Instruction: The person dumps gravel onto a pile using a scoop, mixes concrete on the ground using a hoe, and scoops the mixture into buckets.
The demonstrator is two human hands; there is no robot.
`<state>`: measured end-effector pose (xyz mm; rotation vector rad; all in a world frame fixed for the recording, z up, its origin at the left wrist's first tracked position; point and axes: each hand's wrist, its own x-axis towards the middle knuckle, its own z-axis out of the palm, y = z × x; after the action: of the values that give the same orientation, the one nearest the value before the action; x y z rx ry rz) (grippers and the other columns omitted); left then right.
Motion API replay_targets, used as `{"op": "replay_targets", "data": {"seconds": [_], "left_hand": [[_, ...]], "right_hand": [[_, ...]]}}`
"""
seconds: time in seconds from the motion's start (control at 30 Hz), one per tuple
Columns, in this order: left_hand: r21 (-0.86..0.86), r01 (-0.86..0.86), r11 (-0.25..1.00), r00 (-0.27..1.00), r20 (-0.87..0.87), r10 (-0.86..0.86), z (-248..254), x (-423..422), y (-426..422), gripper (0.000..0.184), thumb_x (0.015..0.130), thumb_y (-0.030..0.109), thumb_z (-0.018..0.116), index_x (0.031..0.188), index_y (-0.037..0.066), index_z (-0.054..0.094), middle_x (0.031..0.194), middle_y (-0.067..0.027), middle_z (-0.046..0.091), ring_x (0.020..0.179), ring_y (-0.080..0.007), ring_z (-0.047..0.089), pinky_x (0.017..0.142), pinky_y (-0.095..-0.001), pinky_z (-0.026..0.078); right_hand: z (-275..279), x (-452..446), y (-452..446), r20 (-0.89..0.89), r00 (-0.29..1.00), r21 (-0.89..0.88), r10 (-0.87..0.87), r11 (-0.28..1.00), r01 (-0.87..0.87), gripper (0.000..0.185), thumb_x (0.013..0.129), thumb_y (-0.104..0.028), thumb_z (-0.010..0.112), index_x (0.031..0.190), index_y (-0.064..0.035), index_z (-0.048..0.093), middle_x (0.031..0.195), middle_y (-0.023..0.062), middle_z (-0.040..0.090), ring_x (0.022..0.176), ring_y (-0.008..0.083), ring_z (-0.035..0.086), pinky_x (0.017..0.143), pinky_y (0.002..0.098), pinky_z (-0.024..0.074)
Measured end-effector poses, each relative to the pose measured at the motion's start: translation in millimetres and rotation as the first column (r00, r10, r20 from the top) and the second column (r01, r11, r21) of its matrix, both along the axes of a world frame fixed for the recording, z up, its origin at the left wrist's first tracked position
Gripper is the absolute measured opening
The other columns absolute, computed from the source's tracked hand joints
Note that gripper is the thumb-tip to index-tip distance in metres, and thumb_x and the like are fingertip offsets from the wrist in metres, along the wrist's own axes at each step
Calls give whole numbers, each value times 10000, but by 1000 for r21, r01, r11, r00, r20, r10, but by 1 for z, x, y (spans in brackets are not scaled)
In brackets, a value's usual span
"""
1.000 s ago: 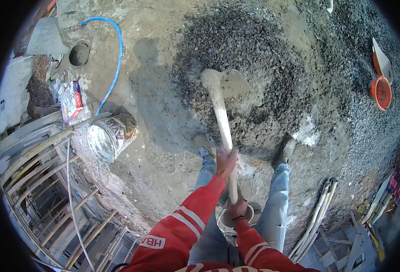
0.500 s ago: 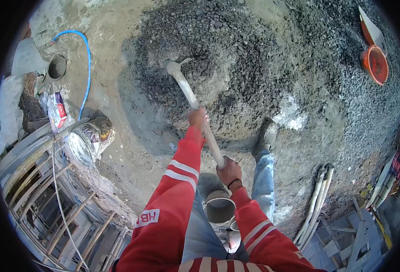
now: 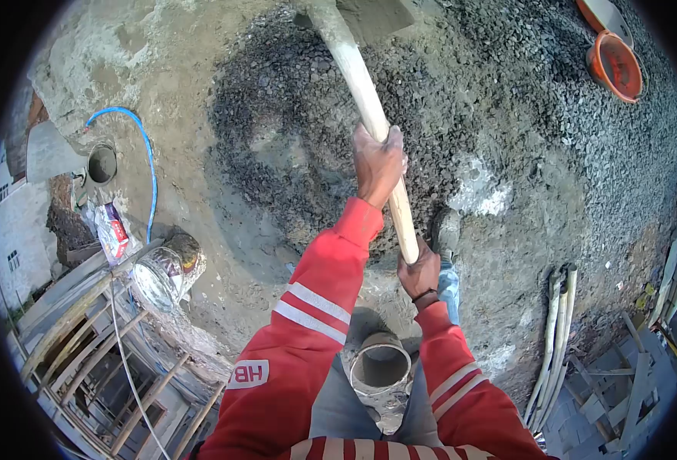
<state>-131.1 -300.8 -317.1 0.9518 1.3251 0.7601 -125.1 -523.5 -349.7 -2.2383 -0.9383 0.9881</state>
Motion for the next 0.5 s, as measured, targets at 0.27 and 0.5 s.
{"op": "replay_targets", "data": {"seconds": [0.27, 0.5], "left_hand": [[-482, 153, 863, 861, -363, -356, -243, -36, -79, 129, 814, 98, 600, 722, 24, 547, 544, -43, 532, 417, -156, 530, 364, -312, 440], [-657, -33, 753, 931, -293, -215, -122, -134, -242, 289, 806, 62, 651, 1057, 68, 507, 618, -10, 531, 452, -106, 505, 381, -262, 418]], "right_hand": [[8, -73, -30, -227, 921, -492, -316, 854, 172, 360, 713, -254, 684, 985, -21, 644, 934, 245, 657, 880, 416, 634, 778, 466, 514], [80, -140, -162, -234, 942, -621, -241, 783, 46, 302, 728, -212, 662, 958, -16, 653, 846, 256, 652, 837, 404, 644, 757, 478, 515]]}}
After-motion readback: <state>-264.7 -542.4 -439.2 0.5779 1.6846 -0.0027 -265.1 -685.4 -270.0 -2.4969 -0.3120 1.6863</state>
